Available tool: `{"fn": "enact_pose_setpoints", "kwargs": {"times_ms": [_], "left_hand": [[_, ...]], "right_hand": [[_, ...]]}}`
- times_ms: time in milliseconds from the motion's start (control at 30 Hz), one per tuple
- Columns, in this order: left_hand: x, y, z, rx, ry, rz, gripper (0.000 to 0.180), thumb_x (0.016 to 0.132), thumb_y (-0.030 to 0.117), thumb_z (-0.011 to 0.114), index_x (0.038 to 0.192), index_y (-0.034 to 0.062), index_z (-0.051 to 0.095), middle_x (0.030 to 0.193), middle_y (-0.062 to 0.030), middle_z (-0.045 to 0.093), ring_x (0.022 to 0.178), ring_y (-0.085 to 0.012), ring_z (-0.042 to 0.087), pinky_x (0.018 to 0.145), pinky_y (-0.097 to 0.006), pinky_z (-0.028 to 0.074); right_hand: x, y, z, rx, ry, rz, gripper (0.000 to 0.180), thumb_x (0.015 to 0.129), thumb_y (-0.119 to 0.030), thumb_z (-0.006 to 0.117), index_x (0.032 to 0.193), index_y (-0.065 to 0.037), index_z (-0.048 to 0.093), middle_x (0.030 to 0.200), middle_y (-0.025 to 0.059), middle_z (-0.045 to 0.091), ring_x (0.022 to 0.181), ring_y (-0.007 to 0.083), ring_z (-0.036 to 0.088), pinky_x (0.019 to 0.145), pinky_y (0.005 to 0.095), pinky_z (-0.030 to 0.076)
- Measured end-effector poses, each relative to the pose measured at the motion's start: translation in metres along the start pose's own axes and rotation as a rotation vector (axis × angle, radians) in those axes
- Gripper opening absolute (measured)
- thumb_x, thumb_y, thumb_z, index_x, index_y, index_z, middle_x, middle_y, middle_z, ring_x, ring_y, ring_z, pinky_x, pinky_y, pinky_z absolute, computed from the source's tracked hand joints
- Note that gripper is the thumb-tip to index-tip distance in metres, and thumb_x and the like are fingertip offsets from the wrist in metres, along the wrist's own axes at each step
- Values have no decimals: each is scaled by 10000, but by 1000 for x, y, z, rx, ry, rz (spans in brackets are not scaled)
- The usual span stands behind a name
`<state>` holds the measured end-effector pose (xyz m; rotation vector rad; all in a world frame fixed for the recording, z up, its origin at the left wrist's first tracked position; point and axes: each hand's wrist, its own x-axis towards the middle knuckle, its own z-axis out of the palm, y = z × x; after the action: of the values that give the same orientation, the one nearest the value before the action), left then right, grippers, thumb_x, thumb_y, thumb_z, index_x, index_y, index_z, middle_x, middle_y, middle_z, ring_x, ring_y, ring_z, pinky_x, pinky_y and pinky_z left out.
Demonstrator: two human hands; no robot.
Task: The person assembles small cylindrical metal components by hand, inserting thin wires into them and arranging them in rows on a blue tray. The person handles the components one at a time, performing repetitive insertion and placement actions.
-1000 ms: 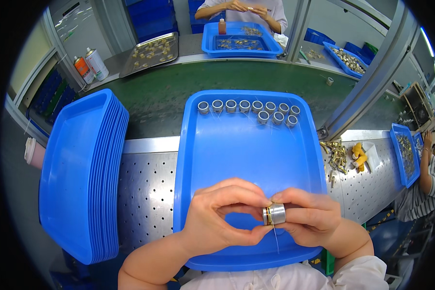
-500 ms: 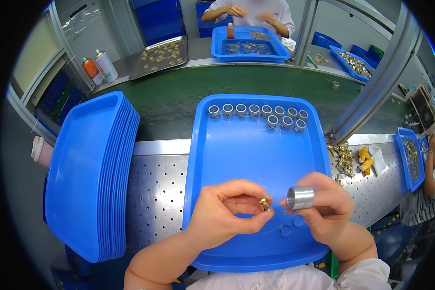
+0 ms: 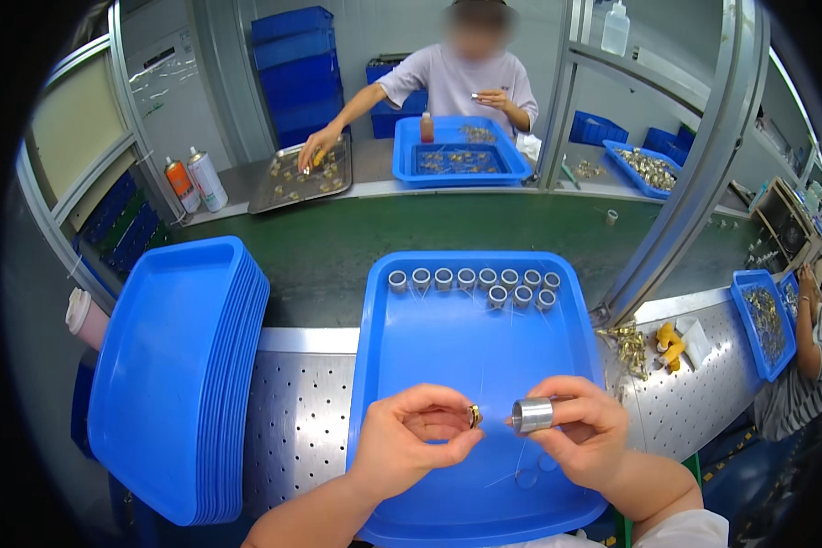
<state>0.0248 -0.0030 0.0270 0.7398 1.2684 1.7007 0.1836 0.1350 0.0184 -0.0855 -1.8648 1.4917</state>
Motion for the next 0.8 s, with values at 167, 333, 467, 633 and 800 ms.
{"fn": "enact_pose_setpoints", "kwargs": {"times_ms": [167, 333, 467, 633, 800], "left_hand": [[5, -1, 3, 34, 14, 24, 277, 701, -116, 682, 937, -35, 560, 914, -154, 626, 842, -218, 648, 786, -372, 563], [4, -1, 3, 73, 29, 38, 278, 702, -119, 682, 939, -37, 561, 918, -153, 624, 843, -219, 648, 786, -373, 565], [4, -2, 4, 67, 41, 48, 280, 702, -130, 675, 943, -40, 563, 919, -151, 624, 851, -215, 648, 790, -365, 566], [3, -3, 3, 86, 50, 51, 281, 701, -132, 673, 943, -39, 566, 923, -148, 626, 857, -208, 648, 788, -356, 568], [4, -4, 3, 62, 49, 64, 288, 704, -104, 694, 953, -30, 571, 925, -136, 632, 852, -190, 652, 787, -321, 562]], "right_hand": [[3, 0, -1, 12, 13, -50, 217, 713, 71, 718, 908, -7, 665, 1069, 148, 597, 919, 200, 620, 777, 286, 513], [3, -1, -2, 0, -6, -33, 214, 717, 56, 719, 914, -14, 673, 1061, 135, 605, 926, 201, 617, 791, 291, 503], [4, -1, -2, 4, -8, -34, 215, 717, 50, 720, 915, -21, 676, 1062, 134, 608, 935, 203, 616, 798, 294, 499], [4, 0, -2, -17, -8, -39, 211, 712, 45, 725, 906, -23, 676, 1061, 135, 612, 937, 204, 617, 804, 295, 498], [4, -2, -2, -19, -3, -43, 205, 711, 40, 728, 899, -24, 676, 1056, 135, 615, 935, 205, 620, 807, 296, 499]]}}
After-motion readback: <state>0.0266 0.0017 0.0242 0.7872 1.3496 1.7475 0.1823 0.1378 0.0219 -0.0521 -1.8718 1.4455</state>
